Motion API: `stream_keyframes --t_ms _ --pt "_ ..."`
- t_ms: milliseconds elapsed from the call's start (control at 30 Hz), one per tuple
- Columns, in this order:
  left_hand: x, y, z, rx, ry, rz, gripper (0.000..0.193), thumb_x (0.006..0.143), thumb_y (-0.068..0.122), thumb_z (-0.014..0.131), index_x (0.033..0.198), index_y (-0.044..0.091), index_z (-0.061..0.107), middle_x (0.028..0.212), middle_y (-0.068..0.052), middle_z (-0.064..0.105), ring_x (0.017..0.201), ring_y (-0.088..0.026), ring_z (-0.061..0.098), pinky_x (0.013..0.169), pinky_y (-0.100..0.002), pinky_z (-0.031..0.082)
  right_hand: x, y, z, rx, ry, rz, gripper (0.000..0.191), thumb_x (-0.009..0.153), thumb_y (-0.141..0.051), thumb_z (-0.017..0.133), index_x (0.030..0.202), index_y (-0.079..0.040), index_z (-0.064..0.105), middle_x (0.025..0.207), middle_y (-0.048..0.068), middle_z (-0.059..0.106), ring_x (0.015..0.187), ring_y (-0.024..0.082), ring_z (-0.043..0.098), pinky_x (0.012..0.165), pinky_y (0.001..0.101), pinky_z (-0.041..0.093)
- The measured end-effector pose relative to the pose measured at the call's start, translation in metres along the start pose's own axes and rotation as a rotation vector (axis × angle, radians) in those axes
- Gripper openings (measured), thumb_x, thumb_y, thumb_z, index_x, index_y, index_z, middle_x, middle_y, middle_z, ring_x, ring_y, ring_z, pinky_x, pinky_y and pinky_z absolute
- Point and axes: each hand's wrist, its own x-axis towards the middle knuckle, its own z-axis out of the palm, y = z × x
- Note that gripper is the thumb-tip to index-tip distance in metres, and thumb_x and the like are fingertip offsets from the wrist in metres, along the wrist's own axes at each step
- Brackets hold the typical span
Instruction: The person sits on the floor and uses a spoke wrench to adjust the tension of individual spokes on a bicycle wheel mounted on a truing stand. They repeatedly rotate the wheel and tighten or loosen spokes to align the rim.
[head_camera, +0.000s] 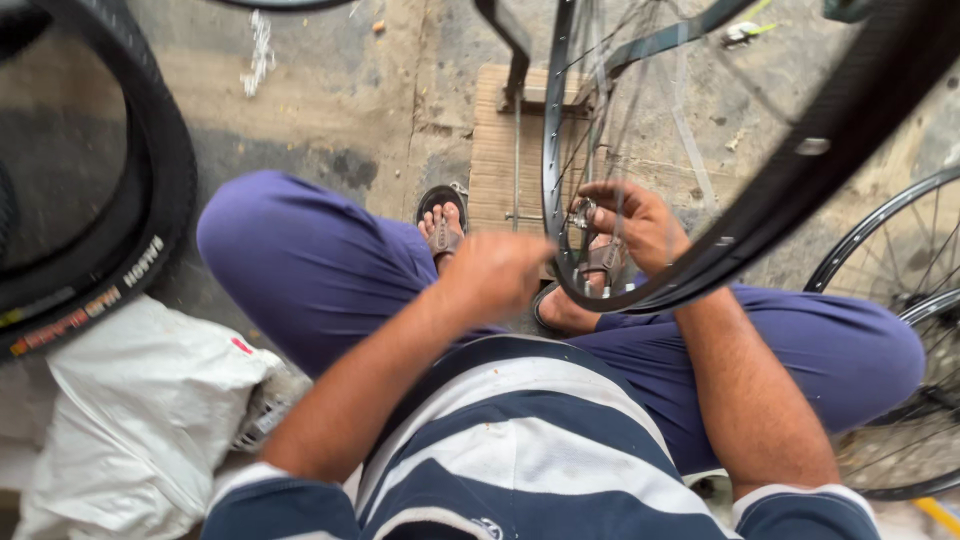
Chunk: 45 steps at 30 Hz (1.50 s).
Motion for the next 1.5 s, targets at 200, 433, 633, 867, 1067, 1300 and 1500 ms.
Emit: stream_keyframes --t_ms 200,433,633,867,1067,1300,1500 --pt "0.064 -0.042 0.018 -0.349 0.191 -0.26 0.029 0.091 0.024 0.068 0.115 0.009 0.069 0.107 -0.017 0.073 0.099 -0.038 0.069 0.083 -0.046 0.054 -0.002 0.0 0.025 0.176 -0.012 0.001 0.04 0.097 -0.014 0.07 0.134 0.001 0.06 0.122 0.007 0.071 0.108 0.014 0.066 0.096 0.0316 0.055" --pt "0.066 -0.051 0.046 -0.354 0.178 -0.264 0.026 0.092 0.024 0.067 0.113 0.01 0.073 0.105 -0.012 0.073 0.1 -0.035 0.069 0.084 -0.045 0.054 -0.007 0.0 0.042 -0.011 0.153 -0.088 0.036 0.097 -0.01 0.075 0.129 0.004 0.066 0.116 0.01 0.073 0.106 0.015 0.068 0.093 0.0289 0.056" --pt "0.057 -0.049 0.022 -0.431 -0.132 -0.251 0.032 0.086 0.034 0.074 0.109 0.012 0.074 0.097 -0.013 0.073 0.095 -0.033 0.071 0.081 -0.045 0.055 -0.03 -0.013 0.066 0.078 0.309 -0.067 0.029 0.092 -0.01 0.076 0.117 -0.003 0.065 0.11 0.009 0.073 0.101 0.015 0.07 0.087 0.0292 0.058" --pt "0.053 -0.033 0.035 -0.291 -0.018 -0.167 0.042 0.074 0.04 0.083 0.085 0.005 0.066 0.087 -0.017 0.073 0.088 -0.041 0.068 0.074 -0.052 0.052 -0.081 -0.03 0.095 -0.777 0.467 -0.239 0.016 0.091 -0.012 0.079 0.097 -0.002 0.069 0.085 0.011 0.071 0.077 0.022 0.071 0.072 0.0361 0.056" --pt "0.051 -0.011 0.03 -0.214 0.11 -0.224 0.037 0.084 0.035 0.078 0.104 0.006 0.066 0.093 -0.018 0.074 0.089 -0.042 0.068 0.076 -0.053 0.052 -0.084 -0.047 0.113 -1.038 0.478 -0.57 0.015 0.093 -0.008 0.074 0.107 -0.002 0.071 0.086 0.017 0.068 0.076 0.036 0.067 0.065 0.0443 0.051" --pt "0.051 -0.019 -0.015 -1.328 -0.589 -0.114 0.048 0.092 0.031 0.075 0.129 0.002 0.065 0.096 -0.005 0.073 0.08 -0.013 0.067 0.073 -0.03 0.057 -0.13 -0.112 0.11 -0.934 0.457 -0.525 0.011 0.093 -0.01 0.075 0.103 -0.005 0.075 0.095 0.014 0.075 0.081 0.027 0.075 0.072 0.036 0.057" --pt "0.042 -0.005 -0.013 -0.974 -0.376 -0.114 0.033 0.092 0.025 0.079 0.111 -0.001 0.073 0.095 -0.009 0.075 0.085 -0.013 0.07 0.078 -0.031 0.056 -0.119 -0.109 0.111 -0.91 0.468 -0.471 0.013 0.09 -0.011 0.078 0.1 -0.004 0.076 0.089 0.013 0.075 0.077 0.025 0.074 0.068 0.0347 0.055"
